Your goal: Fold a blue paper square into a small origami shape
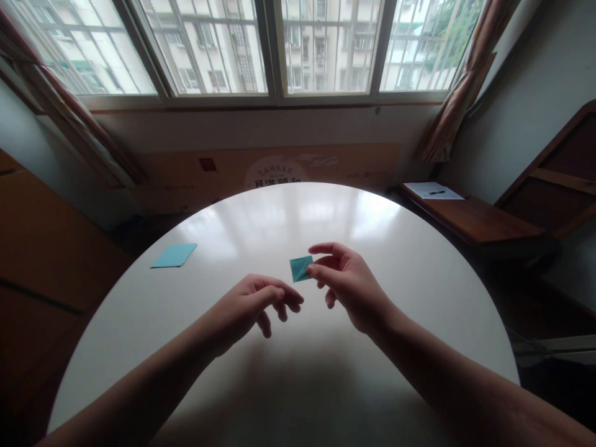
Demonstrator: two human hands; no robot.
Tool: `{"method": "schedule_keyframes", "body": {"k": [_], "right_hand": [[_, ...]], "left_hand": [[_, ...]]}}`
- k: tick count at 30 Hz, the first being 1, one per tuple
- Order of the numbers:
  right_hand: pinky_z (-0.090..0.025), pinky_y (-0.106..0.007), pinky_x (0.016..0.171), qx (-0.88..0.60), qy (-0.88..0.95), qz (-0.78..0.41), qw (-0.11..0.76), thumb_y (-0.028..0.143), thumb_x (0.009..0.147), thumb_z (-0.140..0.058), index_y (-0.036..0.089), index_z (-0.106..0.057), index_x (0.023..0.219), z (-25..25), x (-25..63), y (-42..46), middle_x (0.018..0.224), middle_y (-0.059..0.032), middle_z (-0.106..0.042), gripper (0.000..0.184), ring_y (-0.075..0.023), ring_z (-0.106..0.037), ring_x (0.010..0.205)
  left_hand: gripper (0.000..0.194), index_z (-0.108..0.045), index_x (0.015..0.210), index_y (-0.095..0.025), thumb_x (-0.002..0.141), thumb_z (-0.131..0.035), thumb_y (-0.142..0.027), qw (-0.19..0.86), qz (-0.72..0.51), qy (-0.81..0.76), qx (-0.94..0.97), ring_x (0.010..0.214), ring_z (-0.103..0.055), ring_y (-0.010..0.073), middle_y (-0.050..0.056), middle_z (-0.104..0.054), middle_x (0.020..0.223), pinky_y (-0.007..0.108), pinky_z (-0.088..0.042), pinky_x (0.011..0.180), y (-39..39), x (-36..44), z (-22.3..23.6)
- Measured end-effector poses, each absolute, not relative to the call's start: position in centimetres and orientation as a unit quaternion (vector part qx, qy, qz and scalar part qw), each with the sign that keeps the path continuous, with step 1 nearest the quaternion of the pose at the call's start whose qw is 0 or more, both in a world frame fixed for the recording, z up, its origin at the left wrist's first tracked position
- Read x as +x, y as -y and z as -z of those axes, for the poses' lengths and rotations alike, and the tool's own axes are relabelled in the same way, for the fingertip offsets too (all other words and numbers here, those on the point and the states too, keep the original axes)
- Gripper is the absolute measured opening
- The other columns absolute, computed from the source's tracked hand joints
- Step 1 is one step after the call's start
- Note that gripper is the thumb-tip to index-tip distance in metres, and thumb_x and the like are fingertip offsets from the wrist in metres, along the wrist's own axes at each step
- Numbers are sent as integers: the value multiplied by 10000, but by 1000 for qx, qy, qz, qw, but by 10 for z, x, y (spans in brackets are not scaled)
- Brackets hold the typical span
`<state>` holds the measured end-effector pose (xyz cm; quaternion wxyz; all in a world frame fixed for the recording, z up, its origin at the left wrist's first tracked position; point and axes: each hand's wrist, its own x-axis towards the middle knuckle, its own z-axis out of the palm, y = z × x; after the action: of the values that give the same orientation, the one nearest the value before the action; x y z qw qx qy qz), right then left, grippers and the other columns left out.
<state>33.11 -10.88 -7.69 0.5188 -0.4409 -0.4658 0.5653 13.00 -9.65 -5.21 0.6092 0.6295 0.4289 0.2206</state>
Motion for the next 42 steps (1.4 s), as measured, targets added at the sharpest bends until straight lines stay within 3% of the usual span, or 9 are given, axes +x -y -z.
{"method": "schedule_keyframes", "body": {"k": [7,12,20,28,32,35,42], "right_hand": [[-418,-164,399,-448,522,-557,465,297,793,-797,204,-614,1200,75,332,110,768,2,-651,456,-113,-527,597],[-451,-179,432,-415,559,-574,431,304,806,-792,209,-587,1247,74,331,113,784,-8,-668,495,-125,-553,617],[-466,-194,436,-458,523,-554,457,396,783,-807,187,-626,1197,76,330,107,816,-39,-679,498,-149,-594,658],[-479,-204,427,-448,525,-567,449,386,765,-819,201,-614,1198,78,331,107,866,-48,-697,513,-168,-614,696],[-475,-204,428,-444,542,-562,440,364,756,-828,188,-622,1161,79,329,107,813,-37,-691,487,-156,-604,650],[-481,-205,435,-442,551,-561,433,362,758,-827,181,-627,1161,78,327,109,775,-32,-683,486,-153,-596,640],[-465,-194,431,-470,520,-583,411,455,767,-798,183,-678,1098,76,329,107,853,-62,-676,445,-166,-601,707]], "left_hand": [[249,-689,1015,-150,826,-635,-304,569,-346,-433,607,756,-609,182,66,-686,883,211,-497,457,93,130,55],[382,-622,1123,-146,796,-741,-302,581,-348,-420,604,701,-611,164,56,-698,832,208,-500,468,95,131,57],[450,-602,1149,-145,748,-792,-219,617,-296,-455,570,658,-617,153,25,-681,725,204,-485,478,95,132,56],[389,-639,1055,-148,733,-816,-276,640,-318,-471,517,650,-643,151,50,-700,767,210,-473,513,90,130,61],[315,-705,950,-143,771,-768,-395,622,-310,-462,550,718,-609,161,69,-684,837,216,-459,509,92,131,60],[300,-738,828,-137,778,-741,-433,599,-310,-466,572,676,-533,144,52,-638,754,211,-422,490,93,132,61],[306,-742,833,-135,750,-746,-430,600,-324,-484,549,635,-495,136,33,-611,705,224,-393,494,93,132,63]]}}
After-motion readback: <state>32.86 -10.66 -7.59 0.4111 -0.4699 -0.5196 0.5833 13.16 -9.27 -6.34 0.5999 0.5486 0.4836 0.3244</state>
